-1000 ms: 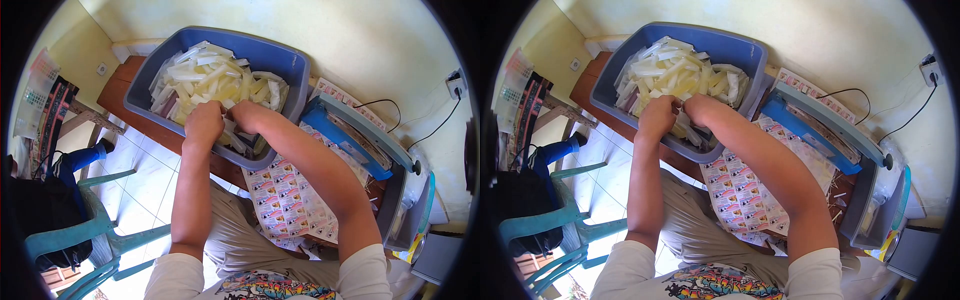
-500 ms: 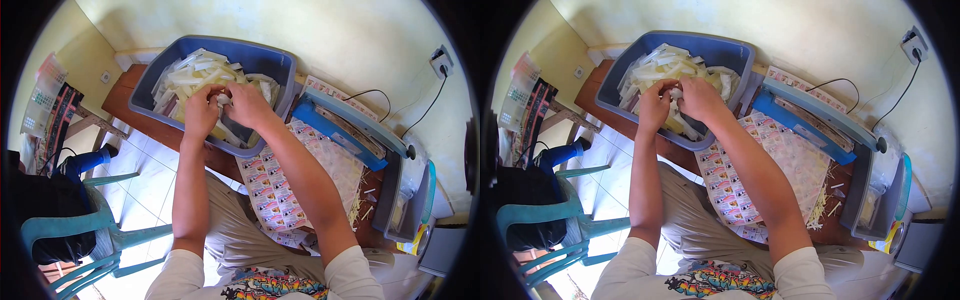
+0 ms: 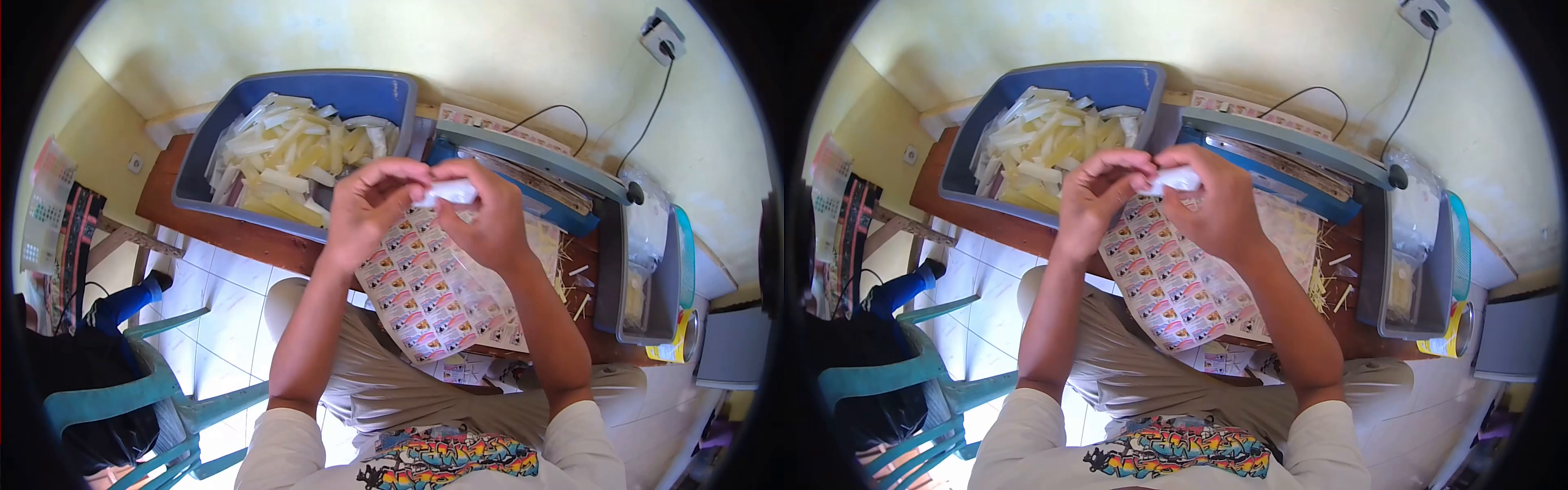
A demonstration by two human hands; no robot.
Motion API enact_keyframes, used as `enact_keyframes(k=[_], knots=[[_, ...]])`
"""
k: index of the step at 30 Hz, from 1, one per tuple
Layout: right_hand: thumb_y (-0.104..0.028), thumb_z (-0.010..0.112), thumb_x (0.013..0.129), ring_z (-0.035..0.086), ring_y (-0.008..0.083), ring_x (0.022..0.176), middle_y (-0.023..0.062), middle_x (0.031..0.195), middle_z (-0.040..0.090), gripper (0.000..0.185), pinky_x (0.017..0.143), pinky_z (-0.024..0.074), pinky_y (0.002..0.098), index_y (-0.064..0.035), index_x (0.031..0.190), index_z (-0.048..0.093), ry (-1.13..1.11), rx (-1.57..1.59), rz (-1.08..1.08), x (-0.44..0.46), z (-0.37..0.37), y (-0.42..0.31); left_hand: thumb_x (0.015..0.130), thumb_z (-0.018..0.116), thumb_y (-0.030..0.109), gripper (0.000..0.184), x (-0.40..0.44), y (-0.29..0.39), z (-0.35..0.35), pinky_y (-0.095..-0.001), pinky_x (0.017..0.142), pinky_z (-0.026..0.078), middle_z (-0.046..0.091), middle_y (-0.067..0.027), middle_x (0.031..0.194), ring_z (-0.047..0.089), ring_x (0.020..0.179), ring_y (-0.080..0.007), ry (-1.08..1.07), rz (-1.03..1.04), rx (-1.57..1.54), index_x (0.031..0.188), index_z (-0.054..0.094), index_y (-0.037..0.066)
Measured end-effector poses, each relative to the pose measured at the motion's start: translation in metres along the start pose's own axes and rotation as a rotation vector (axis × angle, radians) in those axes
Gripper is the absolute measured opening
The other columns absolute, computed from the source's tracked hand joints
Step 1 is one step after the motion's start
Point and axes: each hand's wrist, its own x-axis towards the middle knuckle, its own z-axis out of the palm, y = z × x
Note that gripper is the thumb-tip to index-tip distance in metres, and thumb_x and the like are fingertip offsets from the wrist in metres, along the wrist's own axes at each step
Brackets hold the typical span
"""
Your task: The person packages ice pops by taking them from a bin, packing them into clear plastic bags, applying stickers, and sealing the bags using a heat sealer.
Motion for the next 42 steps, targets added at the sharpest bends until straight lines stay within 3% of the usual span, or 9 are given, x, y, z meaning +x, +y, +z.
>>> enact_keyframes(k=[3,9,10,16,20,22,29,33,42], knots=[[-0.004,0.079,0.084,0.078,0.0289,0.09,0.0132,0.102,0.078,0.027,0.075,0.0606,0.037,-0.0053,0.11,0.072,0.005,-0.093,0.058,-0.04,-0.034,0.009,0.099,0.068,-0.012,0.025,-0.009,-0.021,0.032,-0.0317,0.099,0.057,0.075,-0.0098,0.116,0.071,0.111,-0.0159,-0.117,-0.034,-0.036,0.122,0.072,-0.002],[-0.009,0.08,0.084,0.075,0.0221,0.087,0.009,0.103,0.078,0.023,0.069,0.0571,0.0329,-0.0079,0.106,0.075,-0.005,-0.249,0.299,-0.119,-0.077,0.019,0.094,0.069,-0.015,0.036,-0.044,-0.08,0.074,-0.0338,0.102,0.059,0.071,-0.0106,0.124,0.071,0.117,-0.0205,-0.302,-0.038,0.319,0.126,0.072,0.002],[-0.009,0.08,0.084,0.075,0.0224,0.088,0.0089,0.103,0.078,0.023,0.069,0.0572,0.0331,-0.0078,0.106,0.075,0.007,-0.239,0.319,-0.132,-0.081,0.024,0.09,0.077,-0.009,0.037,-0.048,-0.08,0.083,-0.0353,0.096,0.06,0.071,-0.011,0.121,0.072,0.112,-0.0231,-0.31,-0.012,0.42,0.124,0.071,0.004],[-0.005,0.079,0.082,0.077,0.0249,0.092,0.0118,0.103,0.076,0.023,0.081,0.0597,0.036,-0.0028,0.104,0.072,0.102,-0.224,0.368,-0.18,-0.102,0.03,0.081,0.093,0.011,0.043,-0.071,-0.104,0.097,-0.0393,0.087,0.058,0.07,-0.008,0.111,0.071,0.101,-0.0265,-0.366,-0.065,0.778,0.118,0.071,0.01],[-0.003,0.077,0.082,0.077,0.0259,0.094,0.0139,0.103,0.076,0.022,0.088,0.0597,0.0371,-0.0009,0.103,0.07,0.192,-0.183,0.456,-0.204,-0.111,0.035,0.08,0.093,0.016,0.045,-0.077,-0.114,0.102,-0.0406,0.09,0.058,0.069,-0.0072,0.11,0.07,0.104,-0.0277,-0.456,-0.04,0.929,0.12,0.072,0.012],[-0.002,0.077,0.082,0.077,0.026,0.095,0.0141,0.103,0.076,0.022,0.089,0.0597,0.0372,-0.0008,0.103,0.07,0.209,-0.189,0.481,-0.211,-0.115,0.035,0.082,0.091,0.02,0.043,-0.077,-0.118,0.107,-0.0417,0.091,0.058,0.068,-0.0066,0.109,0.069,0.106,-0.0294,-0.494,0.154,1.037,0.12,0.073,0.012],[-0.002,0.077,0.082,0.077,0.028,0.094,0.0141,0.101,0.075,0.024,0.087,0.0596,0.0378,-0.0014,0.104,0.07,0.217,-0.167,0.472,-0.216,-0.117,0.033,0.088,0.084,0.014,0.022,-0.078,-0.13,0.115,-0.0411,0.089,0.059,0.07,-0.0066,0.112,0.069,0.106,-0.029,-0.553,0.111,1.063,0.109,0.08,0.011],[-0.002,0.077,0.08,0.076,0.0303,0.094,0.0139,0.101,0.075,0.025,0.087,0.0591,0.0398,-0.0026,0.104,0.069,0.186,-0.199,0.455,-0.214,-0.119,0.032,0.094,0.077,0.012,0.012,-0.075,-0.13,0.117,-0.043,0.087,0.058,0.072,-0.0094,0.104,0.07,0.1,-0.0315,-0.522,0.072,1.005,0.105,0.081,0.008],[0.001,0.074,0.077,0.074,0.0345,0.094,0.0142,0.1,0.073,0.023,0.087,0.0589,0.0409,-0.0038,0.098,0.065,0.043,-0.153,0.333,-0.206,-0.121,0.023,0.098,0.074,0.011,0.013,-0.071,-0.126,0.113,-0.0433,0.08,0.059,0.075,-0.0122,0.1,0.074,0.09,-0.0337,-0.43,0.064,0.928,0.108,0.081,0.005]])
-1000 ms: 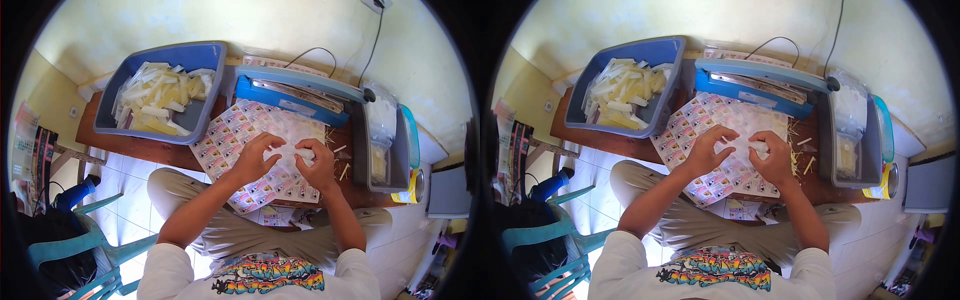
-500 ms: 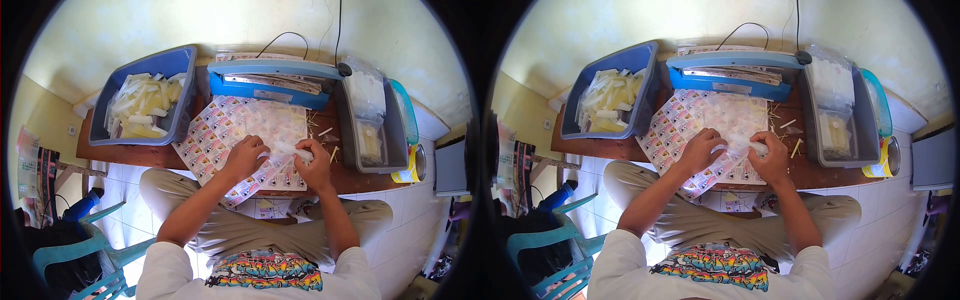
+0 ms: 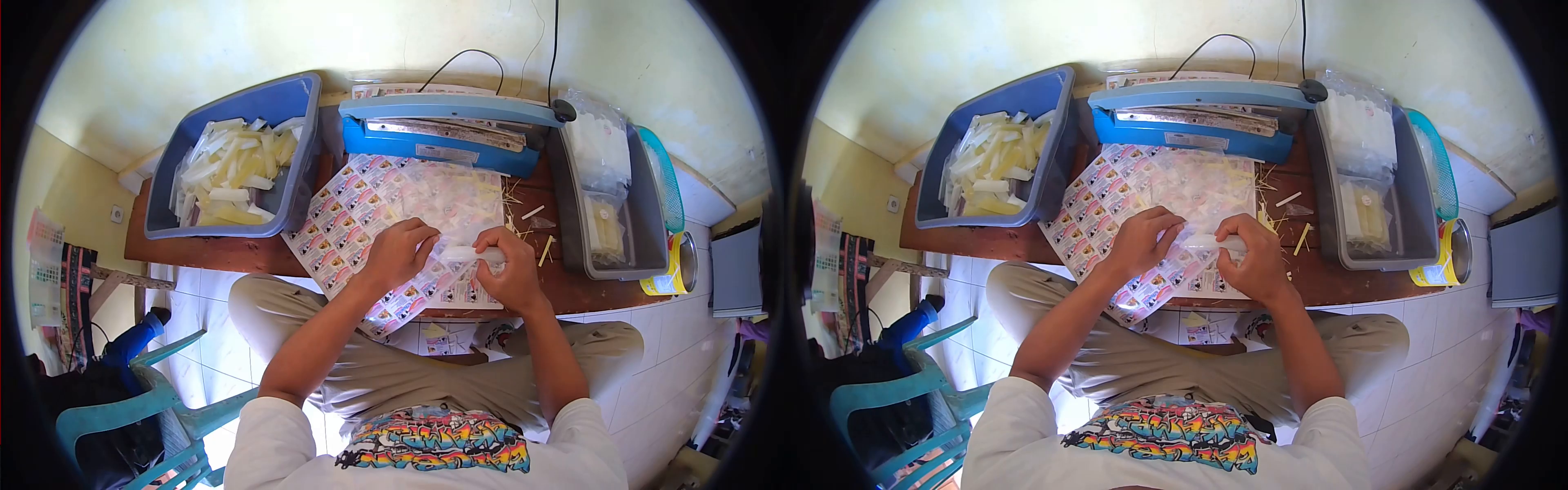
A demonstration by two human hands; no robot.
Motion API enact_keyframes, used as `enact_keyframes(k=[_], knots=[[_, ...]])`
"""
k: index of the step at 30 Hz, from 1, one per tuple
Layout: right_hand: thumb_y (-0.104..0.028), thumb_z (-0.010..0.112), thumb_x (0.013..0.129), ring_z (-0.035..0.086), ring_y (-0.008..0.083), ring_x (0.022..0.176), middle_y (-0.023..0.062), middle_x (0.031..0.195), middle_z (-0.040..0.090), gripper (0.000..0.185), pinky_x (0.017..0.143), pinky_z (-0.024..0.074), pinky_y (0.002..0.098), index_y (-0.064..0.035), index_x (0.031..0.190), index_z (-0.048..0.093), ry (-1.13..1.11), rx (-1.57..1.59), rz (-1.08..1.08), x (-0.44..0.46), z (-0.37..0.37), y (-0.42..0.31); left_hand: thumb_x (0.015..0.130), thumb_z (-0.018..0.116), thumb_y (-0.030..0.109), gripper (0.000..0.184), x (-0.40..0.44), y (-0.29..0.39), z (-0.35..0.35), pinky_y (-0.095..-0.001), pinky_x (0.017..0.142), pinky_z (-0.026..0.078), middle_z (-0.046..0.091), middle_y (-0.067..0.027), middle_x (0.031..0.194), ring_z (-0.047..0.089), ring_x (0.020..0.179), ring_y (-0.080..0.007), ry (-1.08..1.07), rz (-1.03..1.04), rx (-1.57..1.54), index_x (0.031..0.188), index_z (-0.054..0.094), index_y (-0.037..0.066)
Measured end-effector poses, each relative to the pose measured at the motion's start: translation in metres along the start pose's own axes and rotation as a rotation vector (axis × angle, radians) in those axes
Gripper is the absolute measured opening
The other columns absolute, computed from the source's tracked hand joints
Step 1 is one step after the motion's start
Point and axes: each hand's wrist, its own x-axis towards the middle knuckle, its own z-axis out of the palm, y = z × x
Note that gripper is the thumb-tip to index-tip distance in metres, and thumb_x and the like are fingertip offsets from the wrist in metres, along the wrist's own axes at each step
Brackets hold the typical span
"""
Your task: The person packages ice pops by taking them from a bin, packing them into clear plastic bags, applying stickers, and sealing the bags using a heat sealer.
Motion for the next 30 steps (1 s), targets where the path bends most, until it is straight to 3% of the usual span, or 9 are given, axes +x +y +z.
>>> enact_keyframes(k=[7,17,30], knots=[[0.002,0.073,0.078,0.074,0.0347,0.094,0.0142,0.1,0.072,0.023,0.086,0.0596,0.042,-0.0042,0.098,0.064,0.013,-0.118,-0.069,-0.003,0.013,0.008,0.095,0.078,0.008,0.012,0.0,0.006,0.001,-0.0407,0.079,0.061,0.076,-0.0121,0.102,0.075,0.09,-0.0323,0.117,0.123,0.004,0.106,0.08,0.005],[0.002,0.072,0.075,0.074,0.0322,0.09,0.014,0.098,0.071,0.026,0.083,0.0593,0.04,-0.005,0.098,0.061,0.149,-0.063,-0.055,-0.003,0.01,0.013,0.092,0.081,0.008,0.009,0.001,0.011,0.001,-0.0395,0.077,0.061,0.076,-0.0113,0.098,0.076,0.088,-0.0305,0.128,0.043,-0.039,0.101,0.08,0.006],[0.0,0.077,0.078,0.073,0.0339,0.094,0.0114,0.102,0.072,0.027,0.084,0.06,0.0428,-0.0063,0.101,0.065,0.181,-0.21,-0.118,-0.002,0.021,0.014,0.094,0.079,0.007,0.009,0.004,0.016,-0.001,-0.0416,0.076,0.061,0.076,-0.0132,0.1,0.075,0.088,-0.0325,0.202,0.196,-0.021,0.102,0.079,0.004]])
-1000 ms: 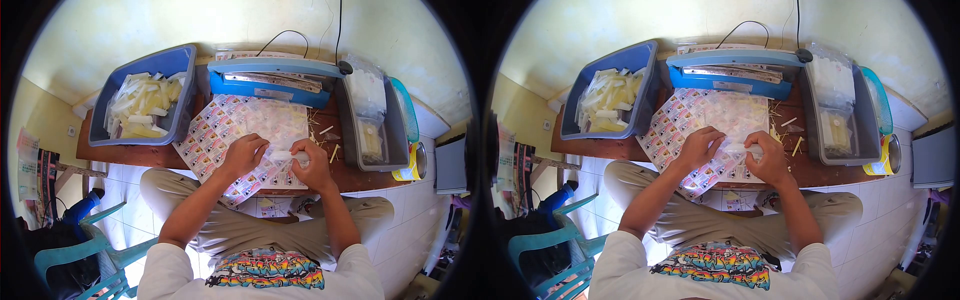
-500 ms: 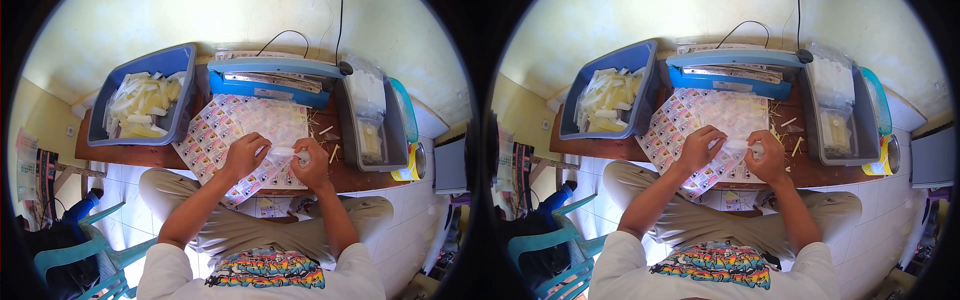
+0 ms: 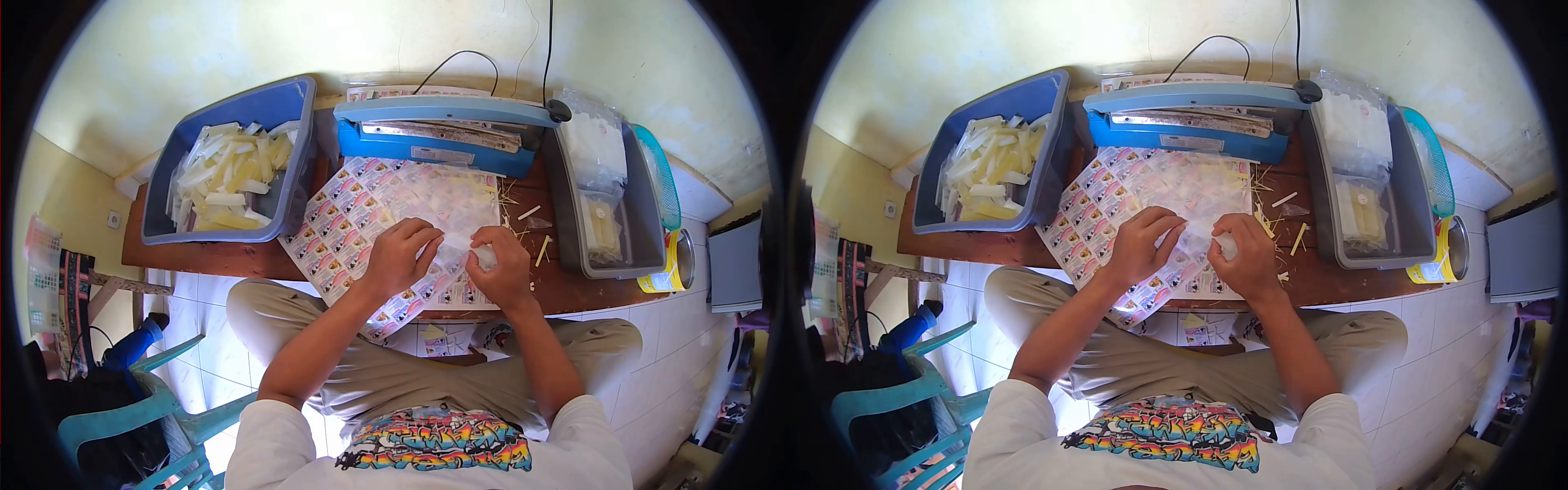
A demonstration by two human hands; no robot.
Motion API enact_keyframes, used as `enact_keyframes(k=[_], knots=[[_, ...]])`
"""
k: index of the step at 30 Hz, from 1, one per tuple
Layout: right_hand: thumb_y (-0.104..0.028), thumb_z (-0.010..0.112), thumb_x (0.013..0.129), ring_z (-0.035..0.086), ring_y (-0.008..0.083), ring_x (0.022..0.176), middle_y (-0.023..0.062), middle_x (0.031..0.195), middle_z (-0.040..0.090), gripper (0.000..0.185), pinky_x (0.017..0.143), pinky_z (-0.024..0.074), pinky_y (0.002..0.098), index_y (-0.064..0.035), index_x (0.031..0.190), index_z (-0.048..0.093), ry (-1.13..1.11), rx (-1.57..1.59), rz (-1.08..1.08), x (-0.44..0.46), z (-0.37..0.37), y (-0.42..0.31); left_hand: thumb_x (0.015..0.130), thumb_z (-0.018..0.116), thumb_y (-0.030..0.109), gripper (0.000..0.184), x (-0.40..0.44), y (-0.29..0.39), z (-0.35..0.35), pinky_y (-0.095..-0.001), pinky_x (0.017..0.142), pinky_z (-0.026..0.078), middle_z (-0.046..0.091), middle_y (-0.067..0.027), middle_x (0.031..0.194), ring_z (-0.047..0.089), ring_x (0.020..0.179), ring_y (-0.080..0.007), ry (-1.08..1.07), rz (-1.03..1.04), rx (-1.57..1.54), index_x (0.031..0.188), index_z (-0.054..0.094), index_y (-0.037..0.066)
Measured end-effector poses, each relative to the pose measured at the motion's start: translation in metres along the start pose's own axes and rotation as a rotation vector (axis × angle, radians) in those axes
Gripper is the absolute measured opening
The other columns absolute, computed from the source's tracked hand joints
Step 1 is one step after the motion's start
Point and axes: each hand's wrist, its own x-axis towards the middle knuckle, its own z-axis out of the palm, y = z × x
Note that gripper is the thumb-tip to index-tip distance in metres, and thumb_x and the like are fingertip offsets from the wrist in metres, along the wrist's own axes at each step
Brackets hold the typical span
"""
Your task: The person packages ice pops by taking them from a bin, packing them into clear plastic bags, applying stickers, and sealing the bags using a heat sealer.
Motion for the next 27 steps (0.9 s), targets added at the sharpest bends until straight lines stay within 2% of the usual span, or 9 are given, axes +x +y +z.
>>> enact_keyframes(k=[5,10,13,15,19,21,24,25,27], knots=[[-0.001,0.081,0.078,0.071,0.0329,0.094,0.0102,0.102,0.072,0.028,0.086,0.0584,0.0439,-0.007,0.1,0.065,0.041,-0.076,0.0,-0.006,0.014,0.008,0.093,0.079,0.007,0.011,-0.002,-0.001,0.004,-0.042,0.078,0.061,0.075,-0.0124,0.102,0.075,0.09,-0.0325,-0.009,0.031,-0.006,0.103,0.078,0.004],[-0.004,0.086,0.08,0.071,0.0336,0.094,0.0105,0.101,0.07,0.029,0.082,0.0574,0.0447,-0.0062,0.1,0.064,0.063,-0.106,0.064,-0.011,0.029,0.016,0.087,0.081,0.004,0.028,-0.006,0.004,0.007,-0.0451,0.093,0.058,0.071,-0.0121,0.119,0.07,0.11,-0.0343,-0.085,0.012,0.041,0.113,0.073,0.008],[-0.004,0.088,0.079,0.07,0.0345,0.093,0.0114,0.105,0.067,0.032,0.077,0.0567,0.0442,-0.0046,0.1,0.063,0.039,-0.081,0.135,-0.014,0.034,0.015,0.085,0.078,-0.001,0.037,-0.012,-0.003,0.011,-0.0467,0.099,0.056,0.068,-0.0128,0.127,0.067,0.119,-0.0359,-0.137,-0.008,0.066,0.12,0.069,0.009],[0.0,0.09,0.078,0.071,0.0323,0.094,0.0132,0.112,0.063,0.037,0.074,0.0596,0.04,-0.003,0.102,0.063,-0.114,0.01,0.248,-0.013,0.033,0.011,0.085,0.075,-0.004,0.038,-0.013,-0.009,0.013,-0.047,0.1,0.056,0.068,-0.0134,0.128,0.066,0.12,-0.0364,-0.165,0.002,0.049,0.121,0.069,0.009],[0.006,0.088,0.076,0.072,0.0295,0.1,0.0149,0.12,0.058,0.04,0.076,0.0642,0.0358,-0.0023,0.106,0.063,-0.155,0.195,0.287,-0.008,0.026,0.001,0.083,0.07,-0.012,0.043,-0.016,-0.015,0.015,-0.0471,0.104,0.055,0.067,-0.0145,0.133,0.064,0.125,-0.0383,-0.209,-0.014,0.028,0.121,0.069,0.008],[0.009,0.085,0.077,0.071,0.0291,0.107,0.0159,0.126,0.054,0.04,0.078,0.0676,0.0336,-0.0013,0.108,0.062,-0.173,0.268,0.219,-0.007,0.02,0.004,0.082,0.07,-0.013,0.044,-0.018,-0.013,0.015,-0.0467,0.105,0.055,0.067,-0.0145,0.133,0.064,0.125,-0.0386,-0.18,-0.042,0.021,0.121,0.068,0.008],[0.013,0.081,0.078,0.07,0.0295,0.108,0.016,0.128,0.053,0.04,0.077,0.0681,0.0326,-0.0015,0.11,0.06,-0.206,0.202,0.158,-0.004,0.014,0.009,0.08,0.069,-0.014,0.046,-0.017,-0.012,0.013,-0.0461,0.106,0.055,0.068,-0.0142,0.132,0.064,0.126,-0.0386,-0.172,-0.085,-0.009,0.122,0.068,0.007],[0.009,0.084,0.076,0.068,0.0329,0.112,0.0161,0.13,0.052,0.048,0.086,0.065,0.0374,-0.004,0.116,0.061,-0.257,0.203,0.226,-0.003,0.012,0.012,0.08,0.069,-0.015,0.047,-0.016,-0.014,0.011,-0.046,0.106,0.055,0.069,-0.0139,0.131,0.064,0.126,-0.0384,-0.193,-0.101,-0.029,0.122,0.068,0.007],[0.002,0.09,0.072,0.063,0.0365,0.12,0.0165,0.13,0.051,0.062,0.098,0.0573,0.043,-0.0079,0.126,0.061,-0.192,-0.096,0.07,0.0,0.006,0.011,0.079,0.068,-0.016,0.049,-0.015,-0.018,0.012,-0.0461,0.107,0.055,0.071,-0.0143,0.129,0.064,0.126,-0.0384,-0.23,-0.07,-0.026,0.122,0.068,0.005]])
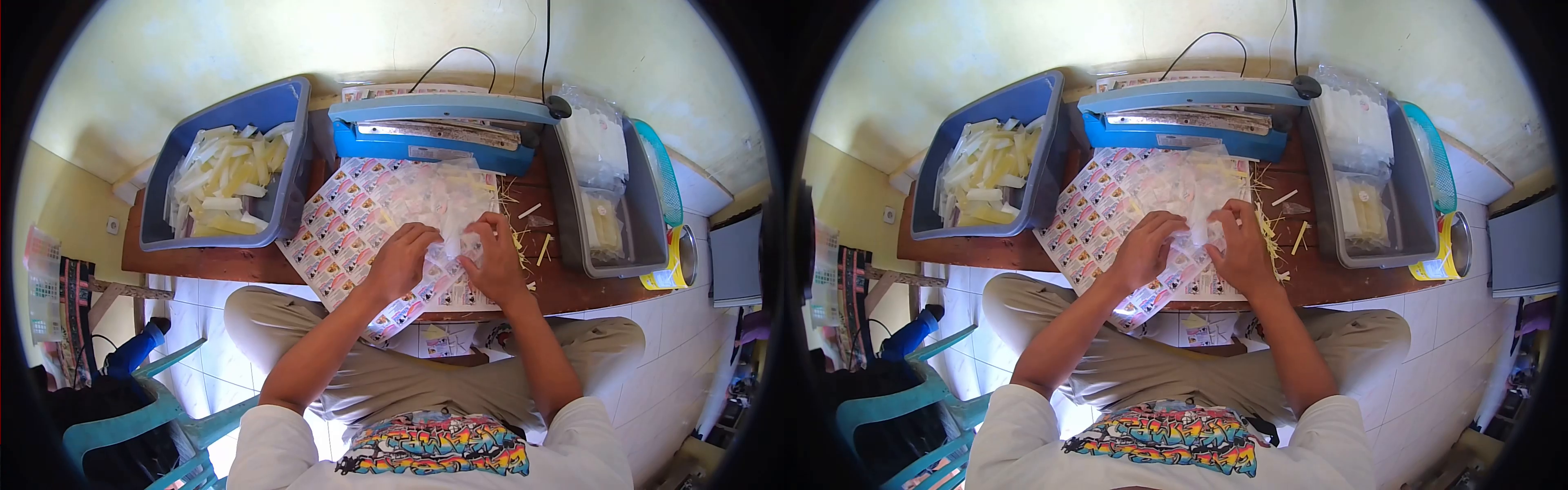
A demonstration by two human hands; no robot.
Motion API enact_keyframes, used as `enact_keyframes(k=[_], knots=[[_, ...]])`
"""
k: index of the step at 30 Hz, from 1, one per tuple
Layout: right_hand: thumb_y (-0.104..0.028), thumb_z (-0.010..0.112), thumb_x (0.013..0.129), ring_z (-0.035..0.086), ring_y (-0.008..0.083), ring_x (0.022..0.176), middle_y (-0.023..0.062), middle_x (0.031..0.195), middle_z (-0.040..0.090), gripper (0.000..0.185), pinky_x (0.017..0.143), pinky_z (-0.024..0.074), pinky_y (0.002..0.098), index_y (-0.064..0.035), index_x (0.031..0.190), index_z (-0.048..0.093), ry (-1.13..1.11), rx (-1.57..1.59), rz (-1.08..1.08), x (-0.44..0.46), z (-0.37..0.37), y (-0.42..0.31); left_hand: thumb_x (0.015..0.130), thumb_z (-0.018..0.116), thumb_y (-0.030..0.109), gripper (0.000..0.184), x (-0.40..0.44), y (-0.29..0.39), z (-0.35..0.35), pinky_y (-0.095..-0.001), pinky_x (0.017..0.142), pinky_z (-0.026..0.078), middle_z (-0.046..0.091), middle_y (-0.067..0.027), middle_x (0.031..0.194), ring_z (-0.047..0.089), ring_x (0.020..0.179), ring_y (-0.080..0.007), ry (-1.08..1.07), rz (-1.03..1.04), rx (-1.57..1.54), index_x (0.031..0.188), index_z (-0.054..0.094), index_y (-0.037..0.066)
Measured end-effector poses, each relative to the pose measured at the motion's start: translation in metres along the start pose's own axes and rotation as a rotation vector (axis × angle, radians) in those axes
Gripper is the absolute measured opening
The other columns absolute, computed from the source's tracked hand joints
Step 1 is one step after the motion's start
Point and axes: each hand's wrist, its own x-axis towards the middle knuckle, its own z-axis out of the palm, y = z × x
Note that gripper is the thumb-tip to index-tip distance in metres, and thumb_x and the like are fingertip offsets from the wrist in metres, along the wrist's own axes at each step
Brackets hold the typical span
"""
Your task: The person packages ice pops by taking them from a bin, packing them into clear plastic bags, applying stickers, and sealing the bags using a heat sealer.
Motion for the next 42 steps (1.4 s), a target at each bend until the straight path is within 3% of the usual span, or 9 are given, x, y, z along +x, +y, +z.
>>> enact_keyframes(k=[1,5,8,10,17,26,34,40,42], knots=[[-0.007,0.095,0.069,0.057,0.0387,0.132,0.0174,0.145,0.05,0.078,0.109,0.046,0.049,-0.0123,0.139,0.061,-0.004,-0.005,0.055,-0.001,0.002,0.002,0.078,0.068,-0.016,0.049,0.0,-0.001,0.001,-0.0459,0.107,0.054,0.071,-0.0146,0.129,0.064,0.126,-0.0381,-0.001,0.019,0.013,0.122,0.068,0.005],[-0.013,0.096,0.07,0.055,0.0376,0.136,0.016,0.153,0.052,0.085,0.113,0.0418,0.0511,-0.0164,0.147,0.059,0.09,-0.137,-0.01,0.011,-0.002,-0.002,0.077,0.068,-0.015,0.049,0.002,-0.001,0.001,-0.0461,0.107,0.054,0.072,-0.0145,0.127,0.065,0.125,-0.0368,-0.001,0.005,0.015,0.122,0.069,0.004],[-0.016,0.094,0.073,0.055,0.0372,0.138,0.0142,0.149,0.062,0.08,0.117,0.0377,0.052,-0.0167,0.147,0.062,-0.027,-0.118,0.044,0.012,0.005,0.015,0.078,0.068,-0.013,0.048,0.003,-0.004,0.002,-0.0467,0.107,0.054,0.074,-0.0137,0.125,0.066,0.125,-0.0357,0.008,0.013,0.043,0.122,0.07,0.006],[-0.014,0.09,0.074,0.06,0.0343,0.13,0.0111,0.126,0.073,0.065,0.113,0.0406,0.0501,-0.0144,0.135,0.068,0.069,-0.121,0.058,0.015,0.016,0.025,0.079,0.069,-0.013,0.046,0.003,-0.005,0.002,-0.0469,0.107,0.053,0.074,-0.0134,0.124,0.067,0.124,-0.0356,0.006,0.027,0.057,0.121,0.071,0.006],[-0.009,0.087,0.073,0.065,0.0302,0.112,0.0064,0.106,0.072,0.05,0.103,0.0439,0.0479,-0.0125,0.12,0.071,0.1,-0.115,0.191,0.021,0.028,0.032,0.084,0.069,-0.01,0.039,0.003,-0.001,-0.002,-0.0468,0.104,0.053,0.075,-0.0134,0.121,0.069,0.119,-0.035,0.036,0.006,0.005,0.119,0.072,0.006],[0.004,0.082,0.08,0.066,0.0382,0.117,0.0146,0.12,0.068,0.049,0.1,0.055,0.0469,-0.0079,0.127,0.071,0.211,-0.001,0.115,0.014,0.003,0.021,0.082,0.069,-0.012,0.039,0.004,0.0,-0.008,-0.0458,0.097,0.055,0.072,-0.0138,0.111,0.067,0.108,-0.0365,0.127,-0.019,0.127,0.117,0.073,0.005],[0.002,0.088,0.074,0.061,0.0393,0.135,0.0162,0.151,0.056,0.069,0.112,0.0529,0.0459,-0.0119,0.139,0.068,-0.017,0.056,0.162,0.005,-0.026,0.019,0.08,0.068,-0.012,0.047,0.002,0.01,-0.02,-0.0456,0.099,0.053,0.071,-0.0132,0.116,0.065,0.111,-0.0354,0.062,-0.039,0.106,0.123,0.074,0.007],[-0.006,0.09,0.075,0.06,0.0408,0.137,0.0181,0.15,0.059,0.067,0.117,0.0478,0.0501,-0.009,0.139,0.068,0.002,0.096,0.051,0.014,-0.046,-0.005,0.084,0.075,-0.006,0.045,0.005,0.028,-0.047,-0.0447,0.103,0.053,0.071,-0.0143,0.124,0.066,0.116,-0.0351,0.144,0.017,-0.027,0.127,0.073,0.007],[-0.006,0.09,0.077,0.063,0.0385,0.132,0.018,0.146,0.062,0.064,0.113,0.0509,0.0483,-0.0081,0.137,0.068,0.025,0.112,0.026,0.02,-0.043,-0.011,0.086,0.076,-0.005,0.043,0.009,0.029,-0.058,-0.0441,0.103,0.053,0.071,-0.0148,0.124,0.067,0.117,-0.0351,0.204,0.022,-0.058,0.126,0.073,0.006]])
